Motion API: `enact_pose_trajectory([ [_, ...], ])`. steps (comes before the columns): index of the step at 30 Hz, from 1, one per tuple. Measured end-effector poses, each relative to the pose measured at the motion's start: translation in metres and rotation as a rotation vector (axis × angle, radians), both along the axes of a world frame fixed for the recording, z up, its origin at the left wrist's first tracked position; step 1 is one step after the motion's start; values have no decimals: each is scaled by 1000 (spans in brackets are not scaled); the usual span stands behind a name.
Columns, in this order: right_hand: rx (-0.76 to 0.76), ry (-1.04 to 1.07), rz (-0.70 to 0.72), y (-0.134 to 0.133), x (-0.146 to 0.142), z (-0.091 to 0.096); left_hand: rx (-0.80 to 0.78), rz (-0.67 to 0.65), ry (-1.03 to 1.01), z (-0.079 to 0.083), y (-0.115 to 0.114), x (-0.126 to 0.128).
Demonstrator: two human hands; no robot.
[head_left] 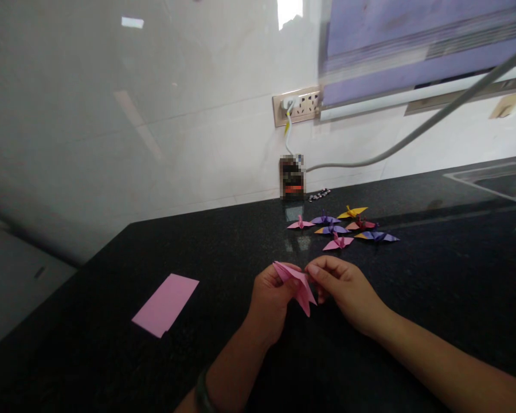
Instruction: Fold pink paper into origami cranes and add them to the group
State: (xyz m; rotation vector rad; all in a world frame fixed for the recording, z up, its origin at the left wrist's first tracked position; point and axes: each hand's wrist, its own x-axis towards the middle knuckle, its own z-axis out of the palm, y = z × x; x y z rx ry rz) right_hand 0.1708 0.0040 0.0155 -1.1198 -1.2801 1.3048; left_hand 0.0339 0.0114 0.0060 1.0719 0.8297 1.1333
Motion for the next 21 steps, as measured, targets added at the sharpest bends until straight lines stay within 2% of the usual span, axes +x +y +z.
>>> enact_pose_trajectory([
  [11,-44,-65,110,1,1,-2,-33,75,91,2,1,-1],
  [21,-56,-115,92,3,2,-5,-101,77,27,4,-1,2],
])
